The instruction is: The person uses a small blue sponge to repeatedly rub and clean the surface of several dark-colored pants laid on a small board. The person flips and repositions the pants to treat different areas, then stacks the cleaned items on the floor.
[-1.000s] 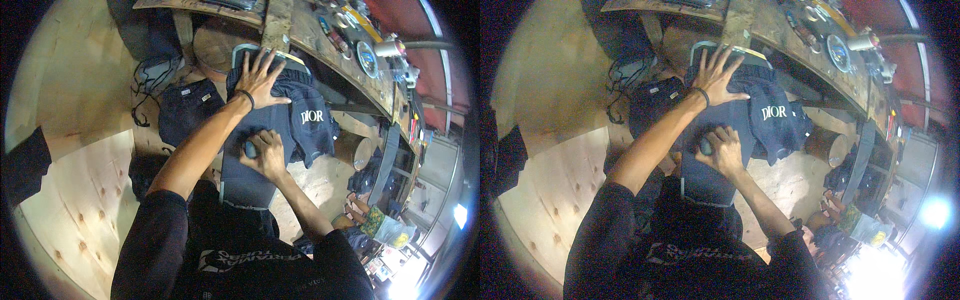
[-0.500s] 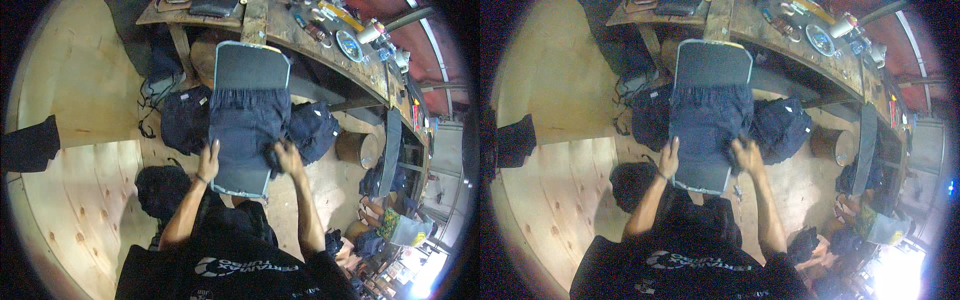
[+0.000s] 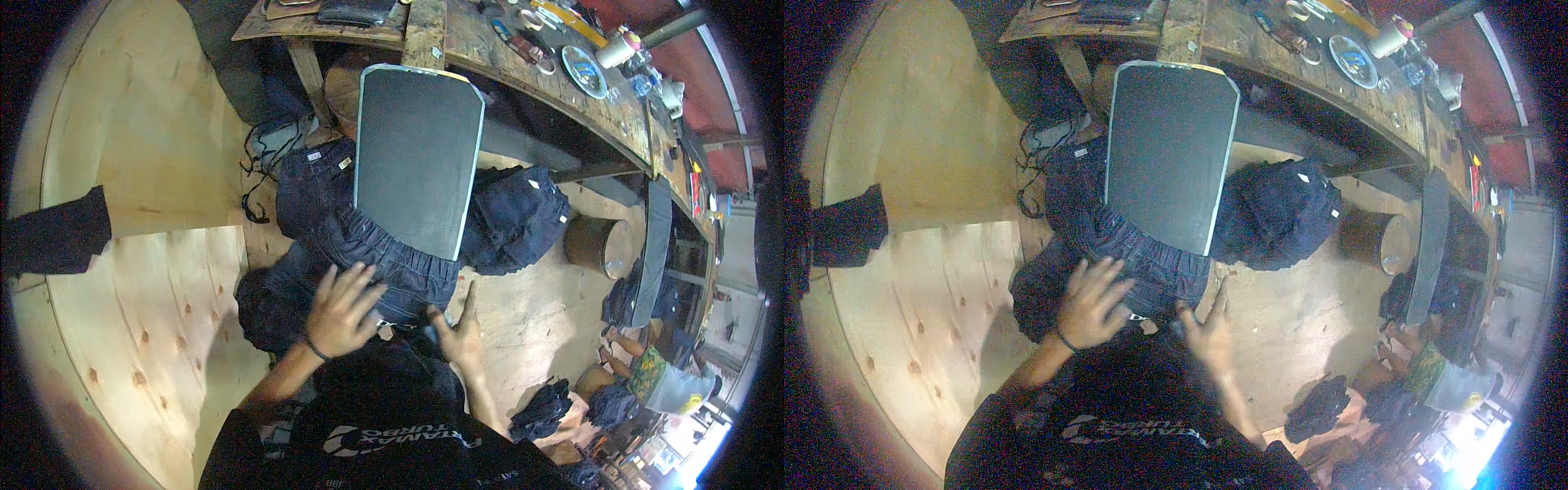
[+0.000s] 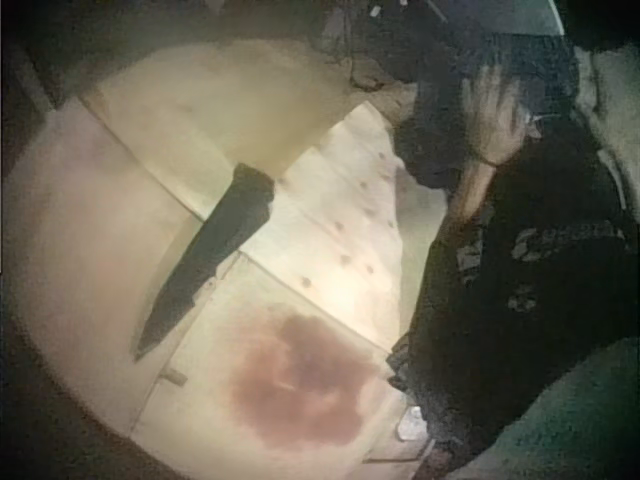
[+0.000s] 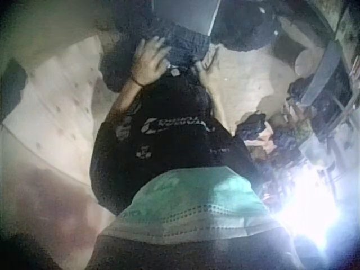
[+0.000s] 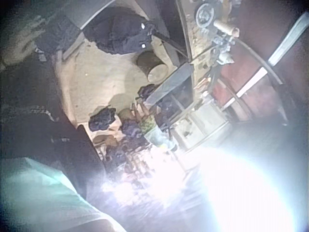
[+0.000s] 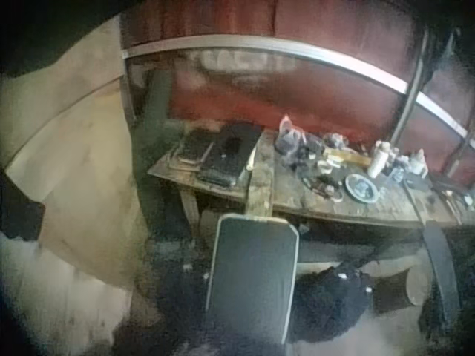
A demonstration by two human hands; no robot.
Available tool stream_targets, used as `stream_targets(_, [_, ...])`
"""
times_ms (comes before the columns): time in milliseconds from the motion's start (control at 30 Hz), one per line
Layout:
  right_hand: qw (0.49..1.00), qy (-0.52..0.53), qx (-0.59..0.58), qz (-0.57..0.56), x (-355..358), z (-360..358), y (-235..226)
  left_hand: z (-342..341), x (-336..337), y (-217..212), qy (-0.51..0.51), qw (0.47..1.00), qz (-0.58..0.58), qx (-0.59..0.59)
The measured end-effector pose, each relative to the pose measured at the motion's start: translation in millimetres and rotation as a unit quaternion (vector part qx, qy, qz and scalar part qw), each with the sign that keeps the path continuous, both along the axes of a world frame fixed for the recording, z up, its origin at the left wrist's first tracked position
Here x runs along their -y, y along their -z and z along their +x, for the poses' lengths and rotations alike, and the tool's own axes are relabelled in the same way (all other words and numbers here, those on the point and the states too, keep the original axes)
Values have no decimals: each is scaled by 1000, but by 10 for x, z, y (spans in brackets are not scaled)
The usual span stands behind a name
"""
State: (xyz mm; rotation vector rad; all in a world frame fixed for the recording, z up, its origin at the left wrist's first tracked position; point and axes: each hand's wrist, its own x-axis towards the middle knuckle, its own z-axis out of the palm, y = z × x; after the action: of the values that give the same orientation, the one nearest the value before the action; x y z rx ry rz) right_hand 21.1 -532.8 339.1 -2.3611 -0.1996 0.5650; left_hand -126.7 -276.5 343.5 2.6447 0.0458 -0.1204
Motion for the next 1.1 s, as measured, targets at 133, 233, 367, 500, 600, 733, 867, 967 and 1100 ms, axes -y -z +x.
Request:
stream_targets(133, [967, 61, -248, 2, -104, 1056, 373, 1133, -186, -141, 20, 997, 26, -73])
stream_targets(233, [988, 64, -81, 118, -527, 1949, 397, 2180, -643, 225, 5, 997, 42, 69])
stream_targets(367, [992, 112, 51, -33, -1142, 2040, -100, 2793, -889, 567, 12, 988, 8, 151])
stream_targets(500, [952, -108, 285, 28, -1291, 648, -172, 3039, -875, 451, 70, 964, 32, 255])
stream_targets(600, [950, -227, 195, -93, -1434, 254, -145, 3219, -916, 352, 153, 970, 125, 144])
stream_targets(733, [963, -167, 212, 2, -1702, 602, -115, 3343, -951, 439, 135, 983, 71, 106])
stream_targets(867, [953, -240, 183, -13, -1760, 584, -40, 3314, -922, 525, 98, 979, 87, 154])
stream_targets(967, [932, -337, 126, 34, -1632, 354, 26, 3309, -910, 517, 98, 985, 58, 128])
stream_targets(1100, [954, -240, 176, 28, -1556, 418, 15, 3306, -909, 498, 87, 986, 50, 131])
